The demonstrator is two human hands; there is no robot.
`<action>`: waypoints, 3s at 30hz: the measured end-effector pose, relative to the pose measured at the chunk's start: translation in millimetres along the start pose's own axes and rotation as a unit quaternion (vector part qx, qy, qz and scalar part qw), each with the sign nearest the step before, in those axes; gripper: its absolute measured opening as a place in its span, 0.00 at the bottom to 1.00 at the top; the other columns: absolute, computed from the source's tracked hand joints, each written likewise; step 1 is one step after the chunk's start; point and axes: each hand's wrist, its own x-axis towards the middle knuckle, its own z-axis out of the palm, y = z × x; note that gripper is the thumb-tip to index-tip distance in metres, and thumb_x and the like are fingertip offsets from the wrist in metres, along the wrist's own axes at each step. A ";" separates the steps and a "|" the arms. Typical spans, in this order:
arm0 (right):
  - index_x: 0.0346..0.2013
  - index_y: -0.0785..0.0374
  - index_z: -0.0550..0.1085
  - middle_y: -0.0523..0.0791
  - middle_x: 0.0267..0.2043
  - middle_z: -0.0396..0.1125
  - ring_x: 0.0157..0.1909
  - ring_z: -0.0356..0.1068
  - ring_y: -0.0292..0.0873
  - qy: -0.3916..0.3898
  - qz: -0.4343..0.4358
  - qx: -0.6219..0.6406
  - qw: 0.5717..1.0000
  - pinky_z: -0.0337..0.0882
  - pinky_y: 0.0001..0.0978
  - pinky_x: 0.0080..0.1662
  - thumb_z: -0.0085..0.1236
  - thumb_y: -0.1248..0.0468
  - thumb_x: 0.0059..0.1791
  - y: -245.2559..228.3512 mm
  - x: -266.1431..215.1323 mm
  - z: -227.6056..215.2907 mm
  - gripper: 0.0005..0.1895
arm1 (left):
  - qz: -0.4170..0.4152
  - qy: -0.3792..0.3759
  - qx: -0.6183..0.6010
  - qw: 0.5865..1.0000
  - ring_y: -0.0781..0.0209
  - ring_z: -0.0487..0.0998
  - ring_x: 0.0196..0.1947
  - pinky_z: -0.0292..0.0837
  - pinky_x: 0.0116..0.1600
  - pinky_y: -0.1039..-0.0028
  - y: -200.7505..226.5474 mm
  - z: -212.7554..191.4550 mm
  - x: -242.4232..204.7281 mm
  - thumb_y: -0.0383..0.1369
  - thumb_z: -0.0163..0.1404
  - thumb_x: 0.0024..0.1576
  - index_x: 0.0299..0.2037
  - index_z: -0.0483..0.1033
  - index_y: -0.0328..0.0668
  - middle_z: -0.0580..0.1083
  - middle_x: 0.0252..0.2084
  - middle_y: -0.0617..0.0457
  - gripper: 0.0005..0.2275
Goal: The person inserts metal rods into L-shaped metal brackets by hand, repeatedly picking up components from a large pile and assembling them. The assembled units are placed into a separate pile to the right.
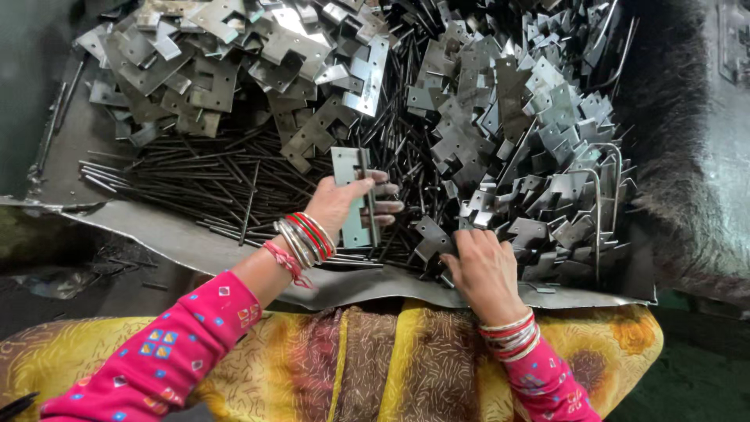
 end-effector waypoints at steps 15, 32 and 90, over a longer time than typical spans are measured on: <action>0.44 0.68 0.80 0.44 0.35 0.74 0.30 0.70 0.31 0.058 0.053 0.525 0.847 0.70 0.22 0.30 0.62 0.68 0.52 -64.5 39.2 -24.8 0.08 | -0.011 -0.020 -0.033 0.999 0.55 0.81 0.41 0.80 0.45 0.63 -25.9 23.6 -21.3 0.53 0.41 0.67 0.57 0.74 0.31 0.77 0.46 0.43 0.27; 0.48 0.69 0.77 0.40 0.41 0.73 0.41 0.70 0.32 -0.016 0.185 0.705 0.684 0.72 0.25 0.45 0.60 0.66 0.51 -18.3 26.4 -5.9 0.13 | 0.395 0.200 0.575 0.688 0.44 0.79 0.49 0.73 0.54 0.59 13.0 -5.0 -0.1 0.42 0.47 0.68 0.45 0.81 0.41 0.79 0.46 0.45 0.14; 0.35 0.62 0.68 0.50 0.25 0.69 0.28 0.71 0.57 0.068 0.018 -0.001 0.998 0.68 0.49 0.32 0.61 0.56 0.49 41.1 55.9 -6.5 0.14 | 0.253 0.129 0.843 0.457 0.48 0.79 0.38 0.76 0.41 0.59 -16.4 -7.4 -0.8 0.39 0.64 0.42 0.32 0.75 0.42 0.73 0.37 0.47 0.14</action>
